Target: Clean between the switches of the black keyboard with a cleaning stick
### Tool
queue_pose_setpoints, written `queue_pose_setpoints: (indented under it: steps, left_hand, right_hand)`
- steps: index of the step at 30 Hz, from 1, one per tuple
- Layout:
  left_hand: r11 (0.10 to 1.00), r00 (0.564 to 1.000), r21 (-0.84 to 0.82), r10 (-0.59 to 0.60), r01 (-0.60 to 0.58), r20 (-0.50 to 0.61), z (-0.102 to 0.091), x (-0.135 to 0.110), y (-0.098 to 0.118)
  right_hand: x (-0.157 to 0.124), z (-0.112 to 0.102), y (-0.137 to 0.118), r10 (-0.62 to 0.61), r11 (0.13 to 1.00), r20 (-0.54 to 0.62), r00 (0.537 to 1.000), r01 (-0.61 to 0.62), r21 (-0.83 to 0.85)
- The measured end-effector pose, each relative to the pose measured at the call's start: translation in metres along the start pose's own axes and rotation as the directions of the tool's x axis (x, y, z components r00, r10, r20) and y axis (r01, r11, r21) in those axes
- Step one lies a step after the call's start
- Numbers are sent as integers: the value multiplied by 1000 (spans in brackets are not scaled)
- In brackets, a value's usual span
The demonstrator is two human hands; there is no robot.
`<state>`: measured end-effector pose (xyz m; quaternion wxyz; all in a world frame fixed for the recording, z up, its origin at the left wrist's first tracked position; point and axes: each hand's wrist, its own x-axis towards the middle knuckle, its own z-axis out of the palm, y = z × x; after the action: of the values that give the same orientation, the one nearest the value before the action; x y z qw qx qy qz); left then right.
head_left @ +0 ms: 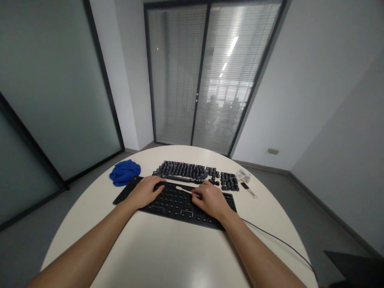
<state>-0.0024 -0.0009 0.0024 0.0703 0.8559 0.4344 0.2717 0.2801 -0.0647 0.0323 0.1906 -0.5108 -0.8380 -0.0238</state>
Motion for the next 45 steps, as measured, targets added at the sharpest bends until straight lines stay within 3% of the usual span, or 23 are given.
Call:
queue_pose_setpoints:
  steps: [45]
  left_hand:
    - [1000,1000,14,-17,17,15,1,1,1]
  right_hand:
    - [1,1,-3,7,999,16,1000,-8,35]
